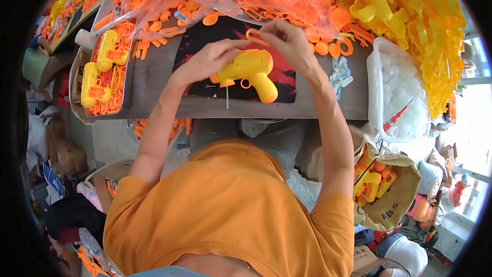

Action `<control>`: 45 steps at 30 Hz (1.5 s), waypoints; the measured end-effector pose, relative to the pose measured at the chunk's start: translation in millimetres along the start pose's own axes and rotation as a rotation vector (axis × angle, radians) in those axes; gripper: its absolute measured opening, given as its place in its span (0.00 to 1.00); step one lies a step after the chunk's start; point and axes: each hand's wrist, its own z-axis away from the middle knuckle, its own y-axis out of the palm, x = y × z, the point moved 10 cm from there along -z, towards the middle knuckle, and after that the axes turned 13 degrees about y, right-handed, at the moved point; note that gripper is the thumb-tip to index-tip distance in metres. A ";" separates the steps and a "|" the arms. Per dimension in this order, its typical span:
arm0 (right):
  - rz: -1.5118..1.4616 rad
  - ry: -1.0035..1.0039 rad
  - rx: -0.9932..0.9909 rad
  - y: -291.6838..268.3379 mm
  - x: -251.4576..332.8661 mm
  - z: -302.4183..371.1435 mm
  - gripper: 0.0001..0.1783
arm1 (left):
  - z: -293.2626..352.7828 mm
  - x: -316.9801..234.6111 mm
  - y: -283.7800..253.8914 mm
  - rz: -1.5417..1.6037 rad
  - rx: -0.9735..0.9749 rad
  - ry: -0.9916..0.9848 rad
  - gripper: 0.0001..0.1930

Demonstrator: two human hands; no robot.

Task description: Assembling and applying stickers to plastic toy guns.

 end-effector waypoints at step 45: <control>0.069 0.479 -0.702 -191.0 -153.5 103.9 0.11 | 0.7 8.9 18.4 0.252 -0.029 -0.117 0.20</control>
